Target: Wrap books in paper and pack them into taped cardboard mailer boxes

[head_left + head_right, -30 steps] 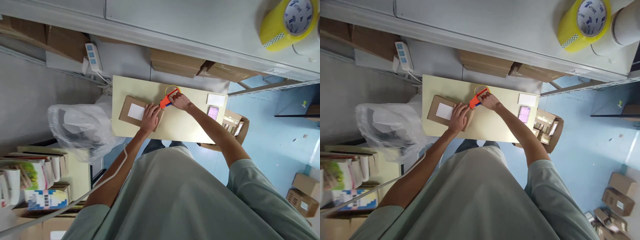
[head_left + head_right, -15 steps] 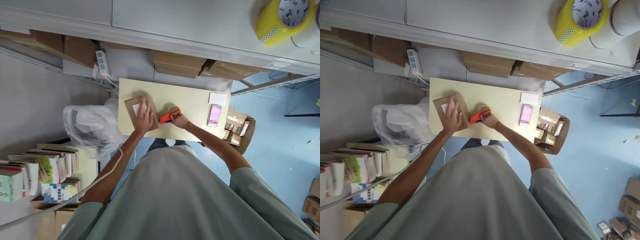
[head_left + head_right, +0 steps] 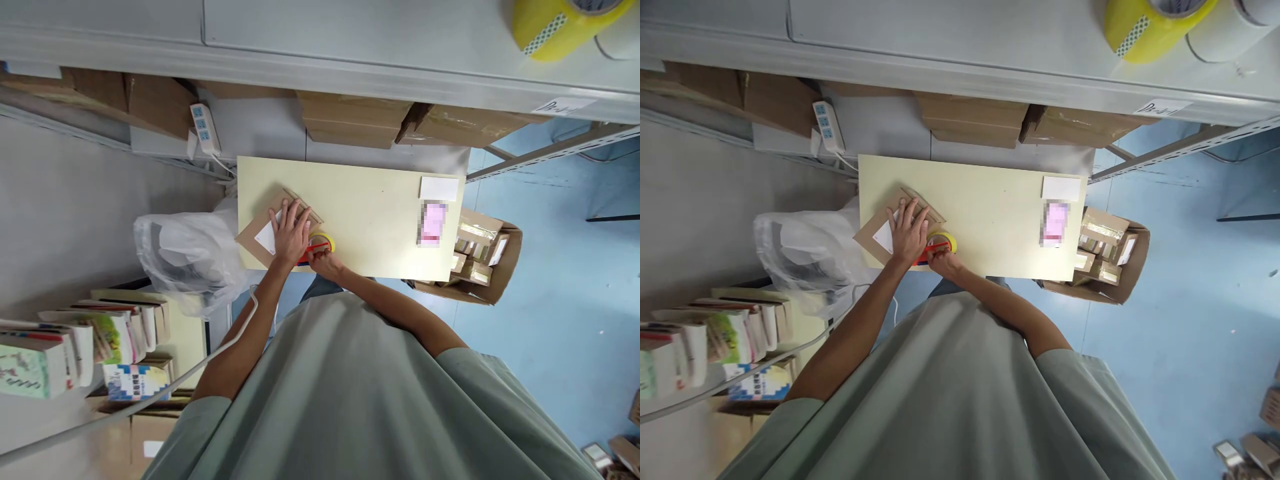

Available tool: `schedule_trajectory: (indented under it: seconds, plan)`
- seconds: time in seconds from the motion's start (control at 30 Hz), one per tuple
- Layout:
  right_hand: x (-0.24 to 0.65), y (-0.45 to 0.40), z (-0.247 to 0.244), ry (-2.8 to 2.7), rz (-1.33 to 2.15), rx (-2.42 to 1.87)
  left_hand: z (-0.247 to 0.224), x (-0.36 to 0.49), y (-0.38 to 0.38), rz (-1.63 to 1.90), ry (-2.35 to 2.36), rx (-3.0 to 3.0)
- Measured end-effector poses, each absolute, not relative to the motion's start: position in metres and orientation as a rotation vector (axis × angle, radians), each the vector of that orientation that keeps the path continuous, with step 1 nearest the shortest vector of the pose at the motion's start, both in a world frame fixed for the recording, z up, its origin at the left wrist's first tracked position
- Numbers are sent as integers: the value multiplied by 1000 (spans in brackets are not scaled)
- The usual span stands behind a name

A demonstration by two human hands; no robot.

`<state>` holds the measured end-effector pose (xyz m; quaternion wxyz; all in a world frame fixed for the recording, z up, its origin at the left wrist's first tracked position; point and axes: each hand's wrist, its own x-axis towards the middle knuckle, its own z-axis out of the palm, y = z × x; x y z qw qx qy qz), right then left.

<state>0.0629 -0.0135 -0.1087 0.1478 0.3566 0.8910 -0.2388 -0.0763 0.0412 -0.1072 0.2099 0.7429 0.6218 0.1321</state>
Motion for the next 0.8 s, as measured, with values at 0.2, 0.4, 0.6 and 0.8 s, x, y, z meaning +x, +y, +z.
schedule_trajectory:
  seconds: [0.2, 0.4, 0.6, 0.8]
  plan:
    - [137, 19, -117, 2397, -662, 1217, -113, -80, 43, 352, 1709, 2072]
    - [208, 76, -120, 2286, -552, 1395, -118, -80, 41, 393, 1657, 2118]
    - [187, 82, -121, 2361, -529, 1300, -121, -81, 37, 410, 1573, 2150]
    - [189, 56, -126, 2495, -536, 1065, -119, -87, 13, 439, 1412, 2172]
